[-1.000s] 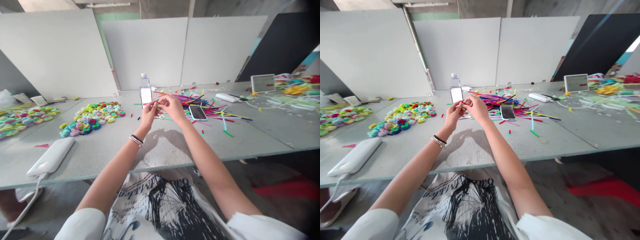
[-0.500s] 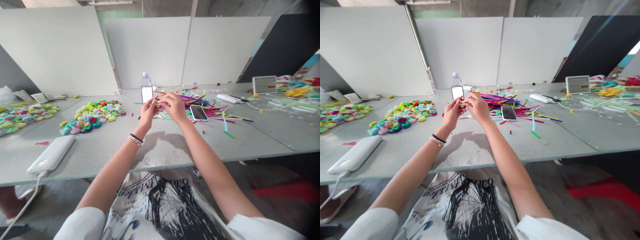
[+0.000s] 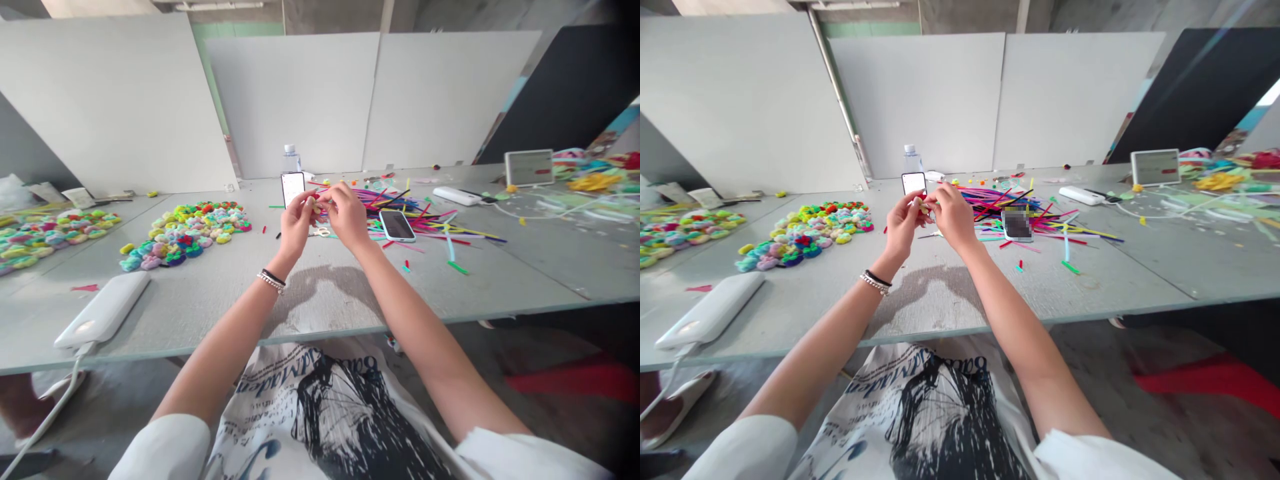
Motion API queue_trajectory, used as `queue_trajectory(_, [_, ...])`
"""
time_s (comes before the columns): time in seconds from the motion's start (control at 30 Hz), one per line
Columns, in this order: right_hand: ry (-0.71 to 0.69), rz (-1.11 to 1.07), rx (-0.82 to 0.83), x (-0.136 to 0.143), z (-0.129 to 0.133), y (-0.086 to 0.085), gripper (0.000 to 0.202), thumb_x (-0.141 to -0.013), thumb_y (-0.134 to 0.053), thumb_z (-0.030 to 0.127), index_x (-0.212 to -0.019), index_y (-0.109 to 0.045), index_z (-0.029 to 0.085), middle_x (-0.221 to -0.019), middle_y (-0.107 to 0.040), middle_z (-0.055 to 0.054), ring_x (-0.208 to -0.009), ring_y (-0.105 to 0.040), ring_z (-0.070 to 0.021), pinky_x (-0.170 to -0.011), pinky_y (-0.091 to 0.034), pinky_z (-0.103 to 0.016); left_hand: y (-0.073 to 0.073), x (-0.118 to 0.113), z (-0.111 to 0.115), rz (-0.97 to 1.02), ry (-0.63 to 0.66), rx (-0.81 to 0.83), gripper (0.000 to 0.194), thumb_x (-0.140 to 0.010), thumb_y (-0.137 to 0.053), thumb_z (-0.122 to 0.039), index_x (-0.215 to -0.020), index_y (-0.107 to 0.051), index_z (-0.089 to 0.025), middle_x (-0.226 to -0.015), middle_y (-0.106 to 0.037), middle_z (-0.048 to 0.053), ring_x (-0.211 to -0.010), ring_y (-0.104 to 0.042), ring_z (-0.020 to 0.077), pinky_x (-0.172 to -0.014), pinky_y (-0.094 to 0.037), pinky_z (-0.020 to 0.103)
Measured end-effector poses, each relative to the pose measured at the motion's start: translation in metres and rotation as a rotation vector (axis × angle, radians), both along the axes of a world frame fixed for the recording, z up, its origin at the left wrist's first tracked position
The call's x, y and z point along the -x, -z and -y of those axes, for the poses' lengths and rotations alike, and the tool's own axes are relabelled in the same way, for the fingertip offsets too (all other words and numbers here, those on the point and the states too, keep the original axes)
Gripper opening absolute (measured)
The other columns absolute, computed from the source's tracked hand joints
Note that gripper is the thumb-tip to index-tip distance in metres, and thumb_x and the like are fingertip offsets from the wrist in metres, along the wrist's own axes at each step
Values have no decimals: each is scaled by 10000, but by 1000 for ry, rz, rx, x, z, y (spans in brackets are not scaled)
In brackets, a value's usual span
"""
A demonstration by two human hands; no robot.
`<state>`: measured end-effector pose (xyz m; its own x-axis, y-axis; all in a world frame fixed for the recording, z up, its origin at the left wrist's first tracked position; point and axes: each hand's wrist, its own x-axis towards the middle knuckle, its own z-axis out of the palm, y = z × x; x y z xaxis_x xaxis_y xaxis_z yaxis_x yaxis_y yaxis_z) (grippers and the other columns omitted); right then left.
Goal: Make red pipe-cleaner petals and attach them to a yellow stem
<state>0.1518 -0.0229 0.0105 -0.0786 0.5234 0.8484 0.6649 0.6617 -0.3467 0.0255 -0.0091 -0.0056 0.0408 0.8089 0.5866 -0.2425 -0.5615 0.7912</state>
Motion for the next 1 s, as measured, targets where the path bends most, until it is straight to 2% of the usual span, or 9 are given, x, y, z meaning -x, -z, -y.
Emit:
queue_trajectory(0.1, [-106,-218,126,5,-2,-2,57,-878,-582,262,-835,-568,228,-948,-604,-35,-920,-573,-176,-845,-451,-298,-2,1,1,-8,1,-5,234,-915,-565,-380,-1075,-633,-223,-749,-675,5,-567,-618,87,-544,-470,202])
queue_trajectory(0.23, [-299,-550,357,9,-8,-1,279,-781,-685,421,-925,-524,243,-963,-607,-22,-848,-598,-149,-740,-487,-257,-3,1,0,22,77,42,236,-921,-558,-358,-1104,-627,-226,-856,-700,24,-605,-641,87,-564,-477,198])
queue_trajectory(0.33, [-335,-644,483,7,-12,0,331,-813,-610,516,-991,-537,247,-1024,-603,-39,-887,-622,-161,-708,-503,-255,-4,2,-1,40,154,145,236,-939,-524,-337,-1128,-618,-230,-917,-707,34,-680,-678,102,-608,-506,201])
queue_trajectory(0.43, [-226,-467,347,3,-14,0,280,-877,-553,458,-1067,-583,255,-1163,-599,-66,-1063,-587,-191,-863,-492,-301,-5,5,-3,68,205,224,244,-952,-491,-339,-1143,-607,-238,-1026,-701,51,-802,-701,128,-702,-539,229])
queue_trajectory(0.57, [-187,-96,89,-4,-16,1,414,-795,-695,325,-1196,-608,266,-1306,-568,-84,-1268,-465,-238,-1087,-344,-400,-6,9,-5,117,248,241,224,-937,-514,-311,-1126,-603,-230,-1065,-691,56,-833,-693,127,-795,-540,268])
queue_trajectory(0.7, [-249,-9,102,-6,-16,4,469,-824,-635,230,-1289,-579,261,-1362,-561,-69,-1293,-469,-226,-1104,-332,-395,-8,10,-6,169,266,300,164,-920,-520,-238,-1055,-608,-206,-934,-701,30,-748,-666,98,-795,-534,256])
queue_trajectory(0.77, [-235,-28,109,-5,-14,4,456,-836,-609,213,-1288,-587,267,-1345,-583,-55,-1278,-490,-220,-1094,-348,-388,-9,10,-7,169,283,348,153,-936,-494,-282,-972,-615,-195,-866,-701,30,-746,-661,106,-805,-533,263])
queue_trajectory(0.9, [-247,2,90,-1,-12,4,450,-813,-606,159,-1247,-624,277,-1302,-617,-28,-1267,-502,-210,-1096,-350,-374,-9,9,-8,127,335,408,341,-958,-408,-461,-856,-613,-208,-831,-703,38,-798,-683,150,-811,-534,307])
queue_trajectory(1.0, [-256,-1,111,0,-11,5,462,-795,-595,123,-1228,-638,279,-1265,-638,-20,-1223,-537,-205,-1068,-379,-359,-7,10,-8,111,392,472,371,-964,-386,-455,-810,-624,-216,-847,-713,34,-802,-684,156,-783,-531,312])
